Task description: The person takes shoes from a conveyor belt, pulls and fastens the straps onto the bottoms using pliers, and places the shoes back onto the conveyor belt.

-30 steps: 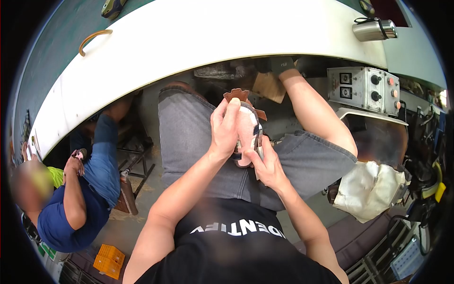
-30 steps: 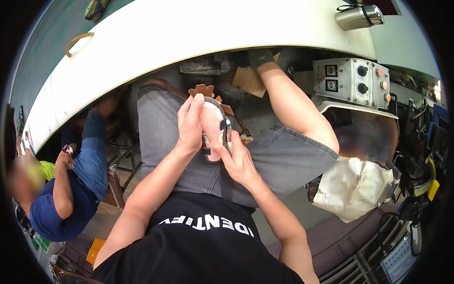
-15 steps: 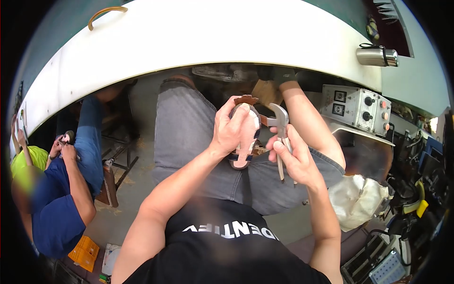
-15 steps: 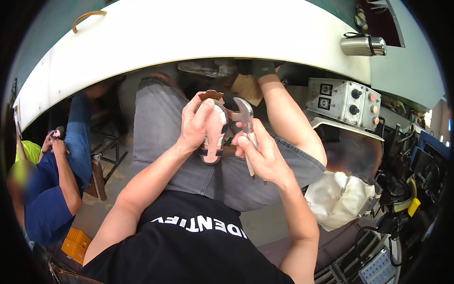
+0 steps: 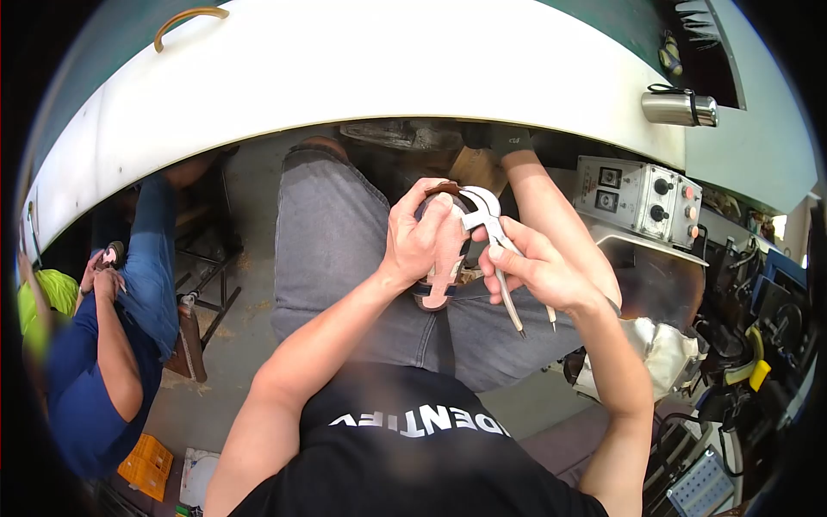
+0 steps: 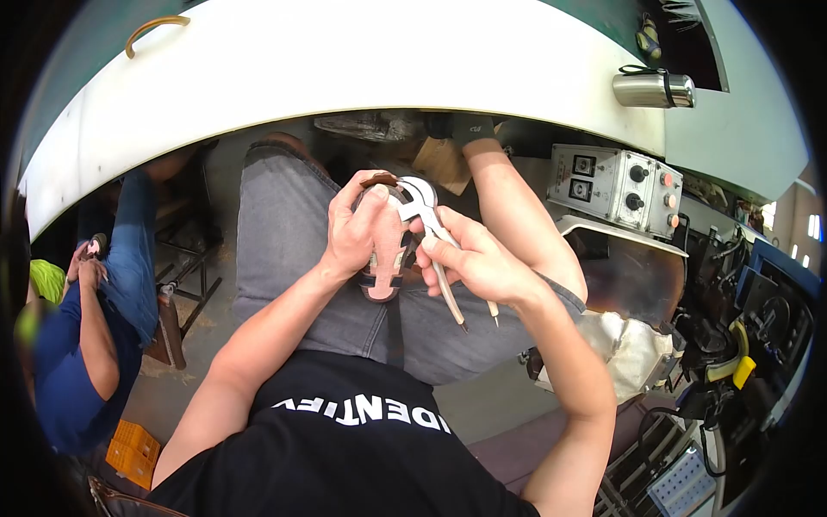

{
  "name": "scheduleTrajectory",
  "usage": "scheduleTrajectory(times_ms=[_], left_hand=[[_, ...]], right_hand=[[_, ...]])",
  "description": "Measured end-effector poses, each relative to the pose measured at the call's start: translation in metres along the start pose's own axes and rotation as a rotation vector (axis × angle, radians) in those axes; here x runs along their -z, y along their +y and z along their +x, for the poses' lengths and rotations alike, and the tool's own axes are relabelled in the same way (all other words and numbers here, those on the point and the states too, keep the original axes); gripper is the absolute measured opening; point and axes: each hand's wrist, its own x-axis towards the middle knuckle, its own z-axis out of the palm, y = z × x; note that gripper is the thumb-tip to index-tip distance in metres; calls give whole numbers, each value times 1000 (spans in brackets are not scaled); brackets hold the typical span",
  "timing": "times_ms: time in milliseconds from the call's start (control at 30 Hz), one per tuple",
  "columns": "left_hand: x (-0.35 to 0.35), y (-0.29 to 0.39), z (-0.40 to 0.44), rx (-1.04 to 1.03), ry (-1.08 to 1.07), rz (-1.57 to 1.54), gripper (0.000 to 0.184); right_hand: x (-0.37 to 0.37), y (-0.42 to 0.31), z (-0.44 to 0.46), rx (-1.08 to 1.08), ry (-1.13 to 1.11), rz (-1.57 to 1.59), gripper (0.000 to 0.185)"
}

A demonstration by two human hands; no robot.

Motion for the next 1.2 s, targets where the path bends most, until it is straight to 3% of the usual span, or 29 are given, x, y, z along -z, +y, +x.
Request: scheduleTrajectory(times_ms=[133,167,367,533,667,733,900,967,1033,1200], left_hand=[[-1,-2,1,-53,10,14,19],[0,-3,1,-50,8,18,19],[-4,-3,1,98,-60,-135,16],[-5,-3,3,-21,-35,-34,16],[-3,-5,2,11,-35,-123,17],[-1,-4,2,9,-50,-83,17],[0,-5,3,-13,-45,-77,20],[2,-1,3,-20,-50,-64,21],[6,3,5,-87,-111,-41,25],[4,-4,6,19,-60,-36,26]], right_hand=[[-16,28,7,123,122,-39,19],[-23,43,10,248,179,-80,20],[-30,84,23,441,316,-174,22],[-27,77,17,424,301,-141,23],[-21,48,-5,318,260,-281,19],[-19,34,-12,365,331,-762,19],[-32,28,-7,397,385,-1114,21],[-36,24,-5,301,408,-1351,26],[-36,19,-1,286,403,-1404,28],[-35,12,2,267,390,-1512,29]])
